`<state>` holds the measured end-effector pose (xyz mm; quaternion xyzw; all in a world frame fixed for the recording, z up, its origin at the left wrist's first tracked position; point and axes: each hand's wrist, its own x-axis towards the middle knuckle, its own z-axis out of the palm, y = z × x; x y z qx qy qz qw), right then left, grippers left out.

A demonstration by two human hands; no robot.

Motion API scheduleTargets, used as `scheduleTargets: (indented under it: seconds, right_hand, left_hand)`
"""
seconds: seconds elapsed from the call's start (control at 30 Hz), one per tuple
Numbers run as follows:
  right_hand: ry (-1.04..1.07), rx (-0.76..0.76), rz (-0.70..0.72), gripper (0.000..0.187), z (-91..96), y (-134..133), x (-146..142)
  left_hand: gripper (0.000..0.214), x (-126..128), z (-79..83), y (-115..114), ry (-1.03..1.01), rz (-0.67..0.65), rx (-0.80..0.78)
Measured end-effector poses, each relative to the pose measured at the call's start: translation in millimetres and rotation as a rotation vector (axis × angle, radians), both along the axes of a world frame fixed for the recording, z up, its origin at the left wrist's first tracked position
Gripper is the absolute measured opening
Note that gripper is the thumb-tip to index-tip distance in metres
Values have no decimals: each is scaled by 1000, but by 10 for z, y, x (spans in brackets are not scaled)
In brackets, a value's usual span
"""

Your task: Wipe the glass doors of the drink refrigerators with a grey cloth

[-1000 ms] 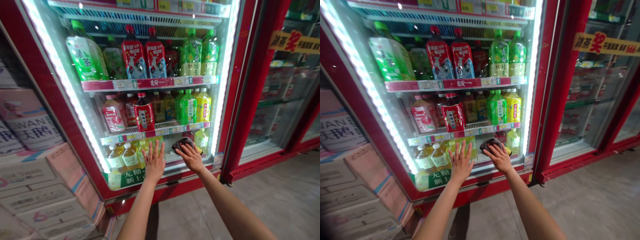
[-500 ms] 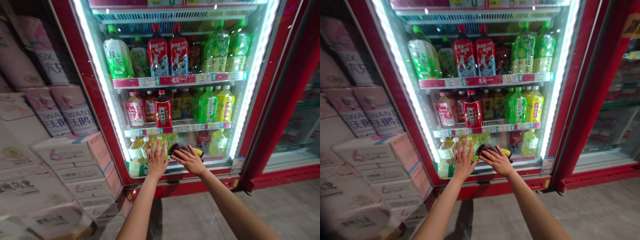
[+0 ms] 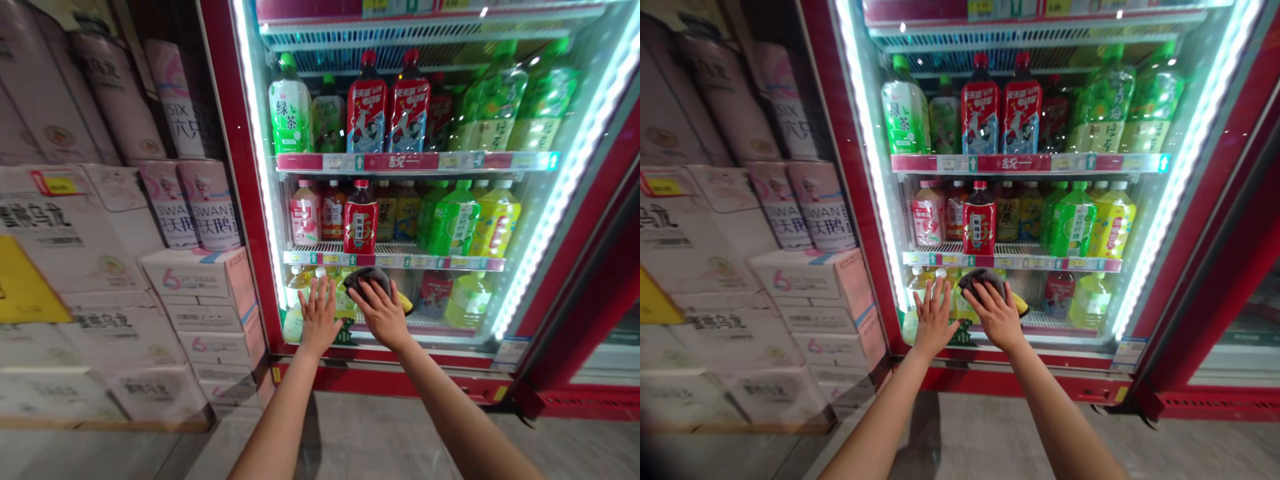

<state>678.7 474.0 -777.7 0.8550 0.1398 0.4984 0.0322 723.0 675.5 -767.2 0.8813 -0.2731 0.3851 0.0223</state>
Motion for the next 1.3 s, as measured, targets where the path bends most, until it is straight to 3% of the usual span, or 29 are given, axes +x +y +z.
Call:
scheduleTargets:
  seconds: [0.13, 0.2, 0.27, 0.4, 0.47, 0.53, 0.63, 0.7, 0.8, 0.87, 0.93, 1.03, 1.17, 1.23, 1.3]
  right_hand:
    - [59, -180, 121, 60, -294, -378, -165]
    - [16, -151, 77, 61, -257, -566, -213]
    - [-55, -47, -6, 65, -101, -596, -189]
    - [-127, 168, -111, 74, 212, -95, 4]
    - [-81, 160, -79, 75, 199, 248, 82]
    - [-10, 67, 6, 73, 66, 470, 103]
    - [64, -126, 164, 67, -176, 462, 38]
    - [74, -195, 218, 65, -215, 314, -18]
    - [-4, -47, 96, 65, 20, 194, -15]
    - [-69, 112, -26, 66, 265, 306, 55]
    - [-83, 166, -61, 68, 424, 537, 141]
    - [-23, 44, 40, 71, 345, 853, 216]
    - [62, -195, 257, 70, 8, 899, 193]
    - [77, -228, 294, 66, 25, 863, 195]
    - [75, -191, 265, 64, 210, 898, 244]
  left_hand:
    - [108, 33, 11, 150, 3, 24, 3]
    - [107, 53, 22, 232, 0, 43, -3]
    - [109, 67, 36, 314, 3, 66, -8]
    - [107, 64, 45, 443, 4, 102, -4]
    - [107, 55, 31, 483, 5, 122, 2]
    - [110, 46, 11, 514, 18, 139, 11]
    - [110, 38, -7, 575, 45, 153, 17]
    - [108, 34, 1, 638, 57, 170, 9]
    - [106, 31, 36, 760, 64, 196, -14]
    - [107, 30, 54, 839, 62, 203, -25]
    - [108, 34, 50, 900, 62, 212, -37]
    - [109, 49, -3, 964, 75, 237, -56]
    - [107, 70, -104, 1042, 89, 233, -64]
    - [104, 73, -135, 1076, 94, 228, -66]
    - [103, 73, -152, 1096, 99, 235, -76]
